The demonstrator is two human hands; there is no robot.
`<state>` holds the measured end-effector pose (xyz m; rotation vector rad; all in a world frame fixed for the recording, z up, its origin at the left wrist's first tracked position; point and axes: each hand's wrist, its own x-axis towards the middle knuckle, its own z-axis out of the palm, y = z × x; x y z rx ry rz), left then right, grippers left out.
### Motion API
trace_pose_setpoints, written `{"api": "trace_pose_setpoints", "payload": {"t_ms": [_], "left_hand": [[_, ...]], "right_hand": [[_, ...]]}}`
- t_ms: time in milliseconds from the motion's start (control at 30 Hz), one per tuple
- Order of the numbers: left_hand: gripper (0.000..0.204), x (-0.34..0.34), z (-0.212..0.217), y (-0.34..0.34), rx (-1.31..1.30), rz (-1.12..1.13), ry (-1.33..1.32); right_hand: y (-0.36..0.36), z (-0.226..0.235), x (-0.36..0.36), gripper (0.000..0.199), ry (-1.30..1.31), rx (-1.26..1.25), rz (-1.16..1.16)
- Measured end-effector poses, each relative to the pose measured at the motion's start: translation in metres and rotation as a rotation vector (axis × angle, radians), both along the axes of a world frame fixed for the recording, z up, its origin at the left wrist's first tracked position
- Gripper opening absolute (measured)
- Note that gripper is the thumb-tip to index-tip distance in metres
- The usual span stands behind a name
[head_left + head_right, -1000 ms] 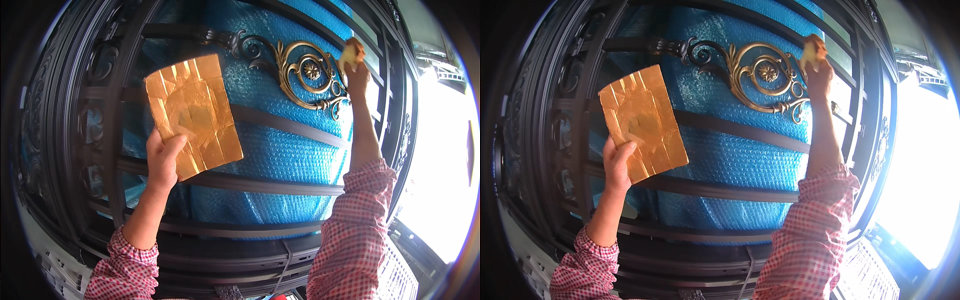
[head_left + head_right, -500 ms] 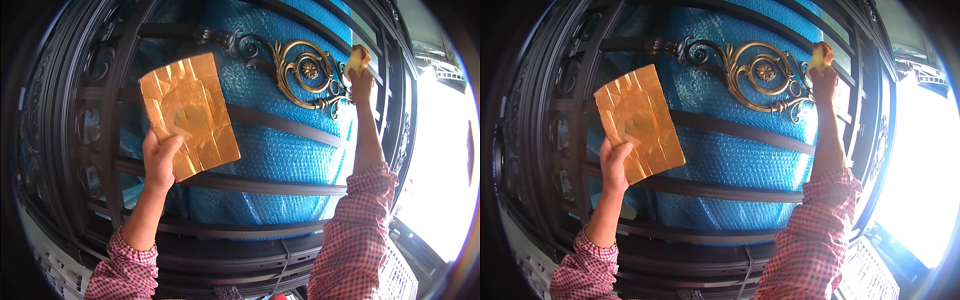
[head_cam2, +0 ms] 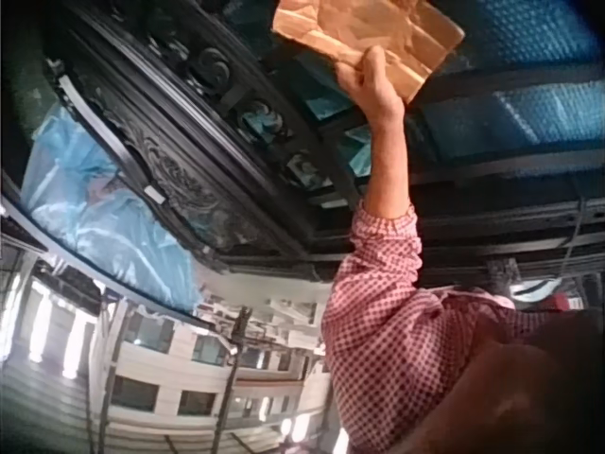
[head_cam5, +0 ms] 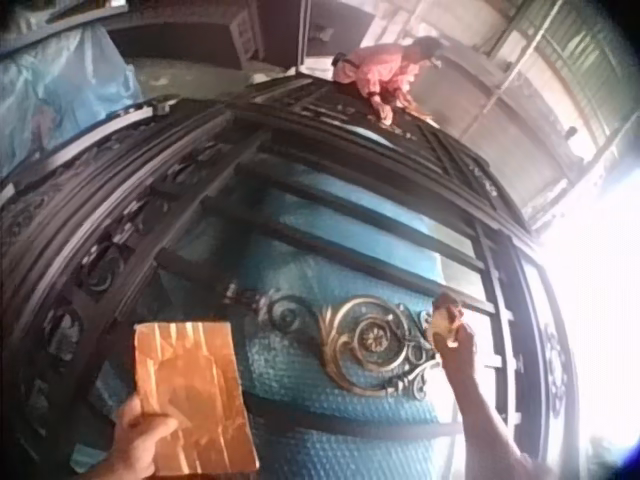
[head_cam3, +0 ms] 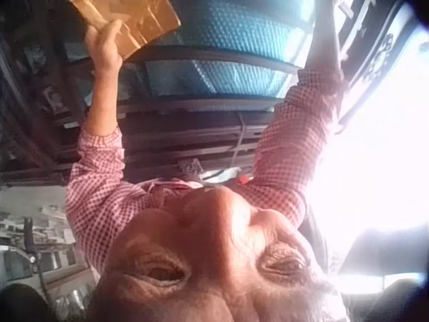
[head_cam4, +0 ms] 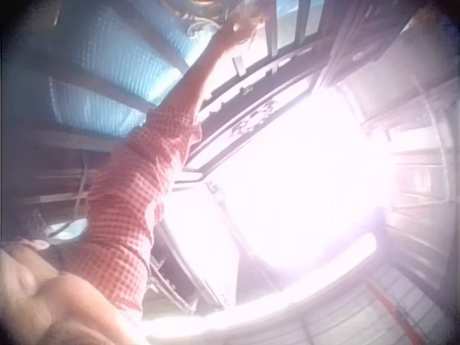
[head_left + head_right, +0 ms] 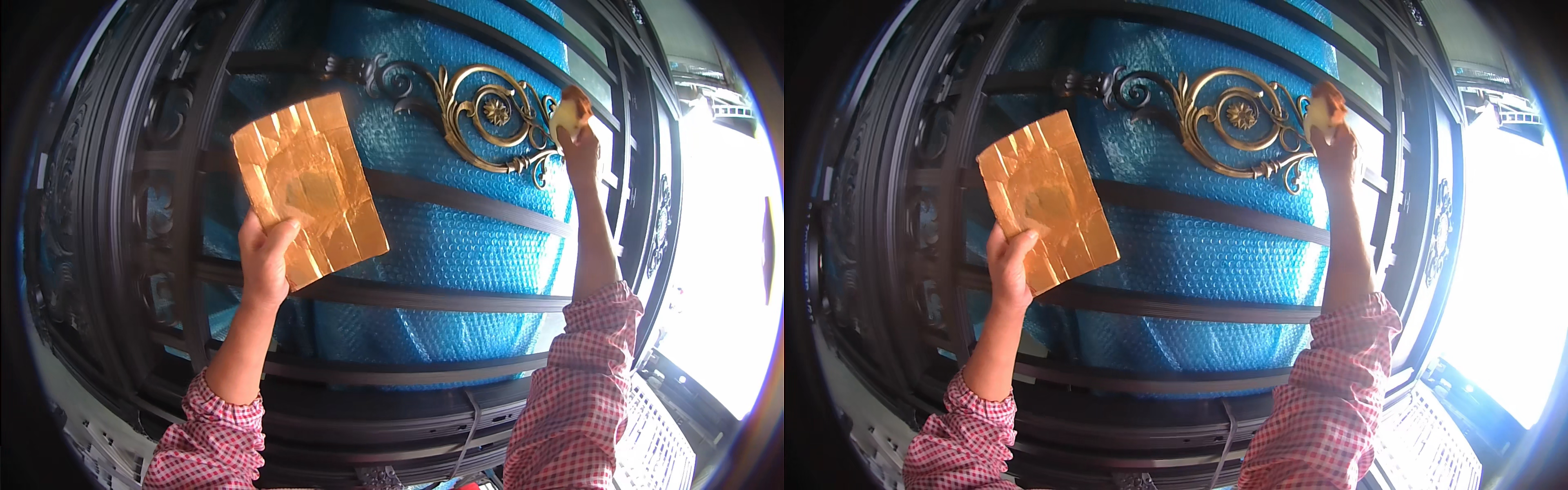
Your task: The person applies gold paint to an ornate metal gate using a brush and a small container. They repeatedly dip the brush into the container and apply paint to the decorative scrollwork, occasionally stepping back to reposition.
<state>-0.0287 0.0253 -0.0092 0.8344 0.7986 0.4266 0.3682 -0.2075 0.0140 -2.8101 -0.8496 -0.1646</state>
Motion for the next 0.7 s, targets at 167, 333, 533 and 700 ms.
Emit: {"api": "trace_pose_setpoints", "payload": {"t_ms": [167, 333, 533, 700], "left_hand": [[0.034, 0.002, -0.006, -0.004, -0.006, 0.027, 0.023], [0.033, 0.002, -0.013, 0.002, -0.105, 0.086, 0.038], [0.030, -0.029, 0.083, -0.008, -0.196, 0.072, -0.012], [0.034, -0.090, 0.190, -0.047, -0.187, 0.049, 0.068]], "right_hand": [[-0.041, -0.003, -0.013, 0.033, -0.056, 0.119, 0.002], [0.009, 0.049, -0.103, 0.030, 0.205, 0.323, -0.001], [-0.020, 0.118, -0.226, 0.041, 0.789, 0.547, -0.009], [-0.031, 0.141, -0.375, 0.047, 1.398, 0.972, -0.087]]}}
